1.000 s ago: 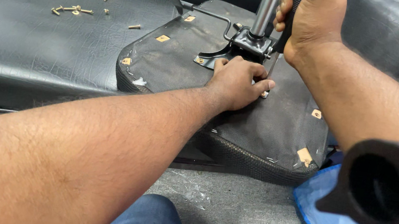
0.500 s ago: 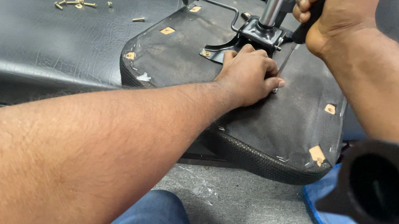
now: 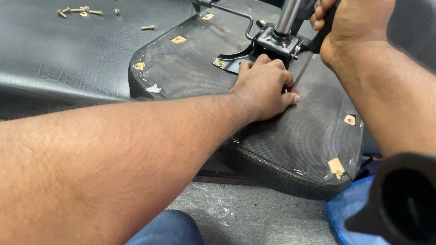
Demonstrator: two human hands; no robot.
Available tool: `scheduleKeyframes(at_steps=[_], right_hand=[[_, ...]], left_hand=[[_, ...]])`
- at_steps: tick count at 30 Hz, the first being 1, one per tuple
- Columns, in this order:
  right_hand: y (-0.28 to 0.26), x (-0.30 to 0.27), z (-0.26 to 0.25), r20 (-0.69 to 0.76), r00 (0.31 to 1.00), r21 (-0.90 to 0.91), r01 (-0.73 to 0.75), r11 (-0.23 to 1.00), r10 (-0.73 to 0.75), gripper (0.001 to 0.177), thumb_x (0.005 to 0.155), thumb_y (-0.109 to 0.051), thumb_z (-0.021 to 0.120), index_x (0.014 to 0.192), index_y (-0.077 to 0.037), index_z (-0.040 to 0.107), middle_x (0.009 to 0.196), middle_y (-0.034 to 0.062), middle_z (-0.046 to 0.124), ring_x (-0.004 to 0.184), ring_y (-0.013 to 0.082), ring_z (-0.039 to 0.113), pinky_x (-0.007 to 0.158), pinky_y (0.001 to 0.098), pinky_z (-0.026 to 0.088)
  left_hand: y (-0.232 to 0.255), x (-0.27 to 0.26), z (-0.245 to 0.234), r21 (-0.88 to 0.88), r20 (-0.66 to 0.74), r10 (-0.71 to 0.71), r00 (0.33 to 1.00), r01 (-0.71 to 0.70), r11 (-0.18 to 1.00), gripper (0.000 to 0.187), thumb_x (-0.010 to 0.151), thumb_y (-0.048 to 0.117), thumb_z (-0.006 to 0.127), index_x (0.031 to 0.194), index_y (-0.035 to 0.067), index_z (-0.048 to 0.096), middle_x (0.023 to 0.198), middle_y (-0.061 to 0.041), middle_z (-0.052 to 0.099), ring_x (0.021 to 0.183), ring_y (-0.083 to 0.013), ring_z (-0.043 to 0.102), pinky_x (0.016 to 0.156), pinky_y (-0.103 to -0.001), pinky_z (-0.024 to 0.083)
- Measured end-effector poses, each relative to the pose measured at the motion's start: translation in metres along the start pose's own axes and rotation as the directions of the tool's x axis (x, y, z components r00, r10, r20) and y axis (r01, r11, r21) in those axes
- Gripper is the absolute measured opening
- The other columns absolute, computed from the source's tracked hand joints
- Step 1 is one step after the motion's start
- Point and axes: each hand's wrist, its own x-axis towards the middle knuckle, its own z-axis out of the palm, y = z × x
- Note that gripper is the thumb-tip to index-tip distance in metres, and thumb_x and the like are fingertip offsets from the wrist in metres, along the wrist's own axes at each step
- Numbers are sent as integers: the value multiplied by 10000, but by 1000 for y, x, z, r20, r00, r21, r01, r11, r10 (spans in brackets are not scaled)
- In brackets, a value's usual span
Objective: The person uses a screwdriver to fasten screws into a metal bracket attached to a black upholstered seat cushion. They then attach a black plastic frame to the bracket and secure it with additional screws.
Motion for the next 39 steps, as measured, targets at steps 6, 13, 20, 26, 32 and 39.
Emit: scheduleKeyframes(at_steps=[6, 13, 20, 26, 32, 39], right_hand=[[-23, -29, 6, 12, 994, -42, 110, 993, -109, 204, 1005, -233, 652, 861, -106, 584, 661, 38, 582, 584, 158, 575, 557, 317, 513], [-42, -53, 9, -26, 990, -249, 126, 960, -136, 340, 967, -337, 838, 956, -112, 582, 778, 10, 631, 688, 136, 666, 618, 304, 598], [-45, -68, -3, -34, 985, -275, 151, 949, -167, 447, 980, -489, 766, 1045, -110, 538, 816, 21, 629, 722, 142, 692, 659, 317, 639], [-43, -66, -6, -48, 979, -241, 181, 953, -198, 300, 1021, -343, 719, 983, -85, 570, 776, 32, 631, 694, 167, 696, 647, 343, 642], [-48, -42, -9, 144, 982, -266, 158, 951, -122, 179, 1033, -147, 669, 872, -69, 671, 802, 53, 682, 758, 180, 723, 733, 353, 651], [-39, -51, -5, 51, 983, -313, 185, 932, -178, 217, 1020, -167, 681, 834, -63, 645, 768, 54, 661, 726, 173, 708, 688, 346, 633]], left_hand=[[23, -12, 3, 37, 2, -112, 994, 112, 993, 485, 917, 463, 673, 1316, 197, 599, 1376, -40, 526, 1403, -235, 381, 1186, -513, 249], [60, -21, 5, 25, 66, -296, 953, 295, 955, 865, 868, 517, 731, 1512, 103, 330, 1467, -104, 425, 1446, -284, 323, 1190, -625, 167], [53, -17, -5, 99, 27, -277, 960, 274, 957, 510, 900, 430, 700, 1347, 200, 614, 1396, -32, 526, 1400, -247, 392, 1093, -555, 337], [53, -6, -2, 136, -44, -309, 950, 312, 940, 569, 880, 531, 710, 1323, 184, 626, 1352, -47, 543, 1364, -261, 391, 1087, -540, 321], [49, 3, 3, 153, -29, -324, 946, 325, 933, 493, 925, 523, 649, 1301, 204, 654, 1380, -65, 508, 1374, -272, 366, 1094, -560, 305], [39, 4, 2, 195, -31, -179, 983, 181, 964, 418, 933, 390, 603, 1282, 168, 664, 1339, -99, 531, 1320, -280, 414, 1065, -573, 325]])
